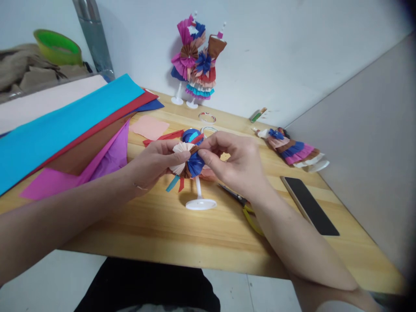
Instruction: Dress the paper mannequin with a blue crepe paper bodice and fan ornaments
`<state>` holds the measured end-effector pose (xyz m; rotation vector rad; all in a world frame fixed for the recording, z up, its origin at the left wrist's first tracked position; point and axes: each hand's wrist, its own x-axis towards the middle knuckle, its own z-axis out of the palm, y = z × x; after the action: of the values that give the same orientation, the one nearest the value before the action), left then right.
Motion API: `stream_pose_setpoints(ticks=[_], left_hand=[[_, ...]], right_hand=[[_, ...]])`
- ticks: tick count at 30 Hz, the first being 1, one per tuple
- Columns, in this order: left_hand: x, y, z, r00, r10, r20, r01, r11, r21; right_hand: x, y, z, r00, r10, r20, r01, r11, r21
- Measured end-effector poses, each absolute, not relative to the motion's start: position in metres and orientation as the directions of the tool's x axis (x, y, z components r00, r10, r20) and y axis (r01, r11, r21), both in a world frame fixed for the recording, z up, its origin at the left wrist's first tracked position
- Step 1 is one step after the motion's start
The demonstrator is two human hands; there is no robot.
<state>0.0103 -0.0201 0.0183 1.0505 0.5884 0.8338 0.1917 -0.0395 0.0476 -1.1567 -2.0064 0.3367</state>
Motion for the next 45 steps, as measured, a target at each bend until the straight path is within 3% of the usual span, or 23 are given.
stream_pose_setpoints(ticks=[6,14,26,30,37,42,45], left_hand=[[0.01,-0.018,0.018,0.518,0.855,-0.021,-0.32,0.217,0.922],[0.007,-0.011,0.013,0.486,0.872,-0.05,-0.361,0.253,0.898],[0.009,-0.016,0.015,0.39,0.92,-0.044,-0.411,0.217,0.885],[0.01,-0.018,0.014,0.406,0.913,-0.043,-0.399,0.22,0.89],[0.011,-0.016,0.014,0.427,0.904,-0.03,-0.424,0.23,0.876],[0.011,-0.014,0.011,0.42,0.908,0.003,-0.441,0.201,0.875],[0.011,-0.014,0.01,0.407,0.913,0.017,-0.44,0.18,0.88]], right_hand=[[0.195,-0.037,0.045,-0.252,0.809,0.531,0.519,0.576,-0.632],[0.192,-0.046,0.047,-0.341,0.678,0.651,0.651,0.67,-0.357],[0.18,-0.051,0.033,-0.441,0.73,0.523,0.722,0.635,-0.276],[0.18,-0.049,0.029,-0.388,0.743,0.546,0.718,0.615,-0.327],[0.179,-0.044,0.035,-0.291,0.822,0.49,0.646,0.546,-0.533],[0.185,-0.043,0.042,-0.316,0.868,0.384,0.66,0.492,-0.568],[0.188,-0.046,0.048,-0.302,0.836,0.458,0.656,0.531,-0.536]])
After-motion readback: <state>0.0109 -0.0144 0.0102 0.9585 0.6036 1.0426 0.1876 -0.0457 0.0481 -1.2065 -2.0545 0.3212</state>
